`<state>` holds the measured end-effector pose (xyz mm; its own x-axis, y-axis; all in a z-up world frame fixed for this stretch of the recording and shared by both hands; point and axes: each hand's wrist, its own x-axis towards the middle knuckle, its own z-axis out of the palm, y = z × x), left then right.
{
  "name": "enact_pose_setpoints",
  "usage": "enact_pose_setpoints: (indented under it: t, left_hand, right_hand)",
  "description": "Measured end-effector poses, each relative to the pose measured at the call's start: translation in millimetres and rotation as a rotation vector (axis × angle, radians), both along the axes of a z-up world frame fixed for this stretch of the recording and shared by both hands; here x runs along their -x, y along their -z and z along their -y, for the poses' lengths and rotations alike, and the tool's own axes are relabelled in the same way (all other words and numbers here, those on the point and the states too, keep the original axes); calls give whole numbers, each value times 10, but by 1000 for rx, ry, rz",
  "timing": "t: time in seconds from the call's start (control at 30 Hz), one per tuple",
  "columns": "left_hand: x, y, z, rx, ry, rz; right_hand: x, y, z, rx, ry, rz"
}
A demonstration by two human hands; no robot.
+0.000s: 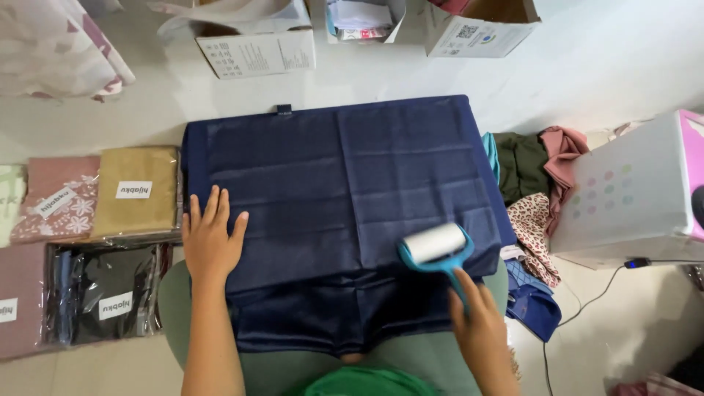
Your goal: The person removes a dark blue garment from a plastic package and places it on the floor. They unfold the garment and use a lint roller to clean its surface, repeatedly rolling it over the fabric and folding the garment to access different areas.
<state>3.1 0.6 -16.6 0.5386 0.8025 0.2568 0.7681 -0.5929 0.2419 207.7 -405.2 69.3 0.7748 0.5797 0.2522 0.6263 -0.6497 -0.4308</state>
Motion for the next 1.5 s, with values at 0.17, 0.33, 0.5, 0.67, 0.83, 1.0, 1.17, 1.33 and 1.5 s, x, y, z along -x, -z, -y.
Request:
enact_pose_setpoints:
  t: [0.17,0.33,0.5,0.67,0.83,1.0,1.17,1.33,1.5]
  left_hand:
    - [-9,15,-12,-42,3,4]
    - [15,-170,13,141,14,-43]
    - [26,-84,-19,68,26,-20]
    - [39,-103,-9,89,32,0]
    - [26,-116,12,51,51,1]
    - [33,-87,-9,99,31,-13]
    - [18,-122,-13,119,34,-28]
    - [27,-133,-21,170,9,-46]
    - [36,-117,-53,228,7,-83]
  right_hand:
    - [-394,-62,-119,121,42,177]
    - [-1353,333,-1127,73,-42,501]
    - [-2034,411,-2240,-8,-57,496]
    - [-1926,431,-2064,33,-44,458]
    - [-991,264,-805,57,-27,508]
    - [-361,260,311,208,166,329]
    - [-986,221,71,184,138,348]
    - [-2049,480,-983,74,45,435]
    - [-2713,411,-1940,-18,-25,302]
